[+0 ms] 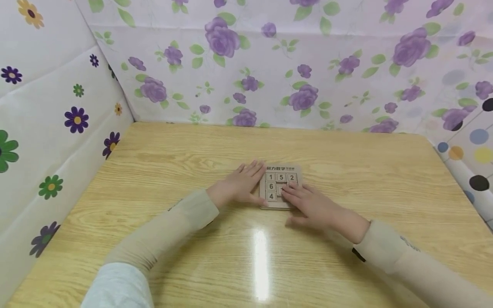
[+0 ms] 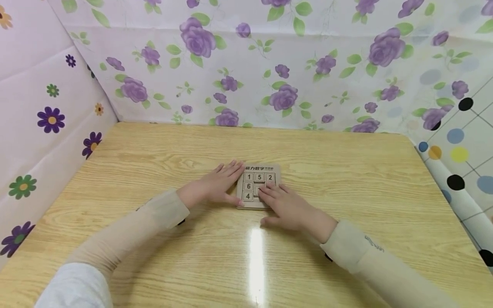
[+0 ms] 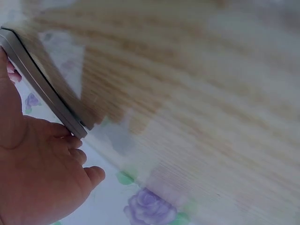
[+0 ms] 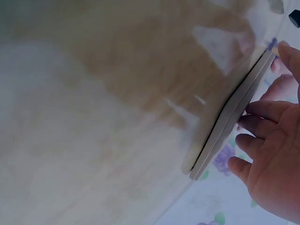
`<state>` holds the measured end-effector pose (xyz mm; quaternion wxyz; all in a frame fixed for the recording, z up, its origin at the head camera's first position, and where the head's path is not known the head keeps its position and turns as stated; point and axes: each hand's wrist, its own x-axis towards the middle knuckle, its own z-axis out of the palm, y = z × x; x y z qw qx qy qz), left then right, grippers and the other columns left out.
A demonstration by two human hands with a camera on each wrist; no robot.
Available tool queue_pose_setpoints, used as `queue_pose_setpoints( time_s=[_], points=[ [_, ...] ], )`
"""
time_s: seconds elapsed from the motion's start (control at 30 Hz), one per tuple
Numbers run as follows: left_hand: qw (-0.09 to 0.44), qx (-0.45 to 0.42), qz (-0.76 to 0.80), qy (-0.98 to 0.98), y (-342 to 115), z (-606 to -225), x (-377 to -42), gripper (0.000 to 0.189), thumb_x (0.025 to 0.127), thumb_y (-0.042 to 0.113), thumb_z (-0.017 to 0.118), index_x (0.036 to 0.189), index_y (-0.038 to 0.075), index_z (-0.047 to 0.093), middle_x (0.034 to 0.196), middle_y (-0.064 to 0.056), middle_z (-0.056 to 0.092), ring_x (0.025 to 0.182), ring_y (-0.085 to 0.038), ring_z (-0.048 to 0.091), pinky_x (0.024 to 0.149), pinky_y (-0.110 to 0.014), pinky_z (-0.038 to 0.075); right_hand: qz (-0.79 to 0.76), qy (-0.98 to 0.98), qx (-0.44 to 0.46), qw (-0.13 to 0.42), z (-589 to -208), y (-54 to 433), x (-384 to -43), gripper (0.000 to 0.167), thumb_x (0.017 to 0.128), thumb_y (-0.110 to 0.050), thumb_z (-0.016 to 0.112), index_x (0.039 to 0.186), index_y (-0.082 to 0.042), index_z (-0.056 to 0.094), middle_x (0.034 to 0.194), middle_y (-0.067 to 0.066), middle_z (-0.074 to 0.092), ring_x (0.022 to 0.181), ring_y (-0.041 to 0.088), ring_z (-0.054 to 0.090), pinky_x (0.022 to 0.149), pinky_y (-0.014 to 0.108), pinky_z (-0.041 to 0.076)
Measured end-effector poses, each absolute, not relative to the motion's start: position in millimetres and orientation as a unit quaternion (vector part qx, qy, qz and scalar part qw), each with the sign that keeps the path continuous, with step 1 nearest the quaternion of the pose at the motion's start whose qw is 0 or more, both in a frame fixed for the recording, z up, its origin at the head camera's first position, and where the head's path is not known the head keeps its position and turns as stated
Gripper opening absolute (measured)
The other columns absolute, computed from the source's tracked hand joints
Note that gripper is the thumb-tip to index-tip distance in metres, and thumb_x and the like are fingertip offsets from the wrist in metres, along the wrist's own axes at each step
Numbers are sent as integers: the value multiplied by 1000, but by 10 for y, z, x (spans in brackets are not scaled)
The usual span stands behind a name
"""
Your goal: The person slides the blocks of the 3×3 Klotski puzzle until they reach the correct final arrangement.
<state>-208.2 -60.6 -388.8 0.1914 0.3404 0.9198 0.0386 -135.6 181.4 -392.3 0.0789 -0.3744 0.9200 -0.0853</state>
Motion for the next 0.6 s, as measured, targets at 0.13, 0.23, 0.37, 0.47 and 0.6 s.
queue_pose_setpoints(
  time_s=[0.13,0.23,0.37,0.47,0.6],
  points=[
    [186,340,43,921,-603,-3872,-2067,112,79,72,55,153,8,-1,160,-7,-5,147,-22,-8,121,-44,-1,-83,918,-377,86,-3896,1810,-1255,77,89,-49,59,142,3,39,151,17,34,141,37,27,116,55,20],
    [186,340,50,920,-609,-3873,-2069,112,79,71,56,153,8,0,160,-7,-5,147,-23,-8,121,-44,-1,-84,917,-380,88,-3867,1798,-1211,74,89,-48,59,141,3,42,150,18,36,140,37,30,116,55,21],
    [188,344,60,918,-616,-3870,-2078,113,79,70,57,153,7,0,160,-9,-5,147,-25,-7,121,-45,0,-102,914,-384,74,-3850,1807,-1269,68,89,-44,60,137,2,47,146,18,42,137,38,35,115,55,24],
    [187,345,60,918,-614,-3871,-2078,113,79,69,57,153,6,0,160,-9,-5,147,-25,-7,121,-44,0,-119,916,-377,65,-3864,1827,-1387,66,89,-41,62,138,1,47,146,18,42,136,39,36,114,56,25],
    [190,346,66,916,-602,-3891,-2061,113,79,68,59,153,6,0,160,-10,-6,147,-25,-7,120,-44,-1,-119,923,-360,59,-3889,1818,-1529,70,90,-41,61,141,1,41,148,21,38,137,40,34,114,58,24]
  ],
)
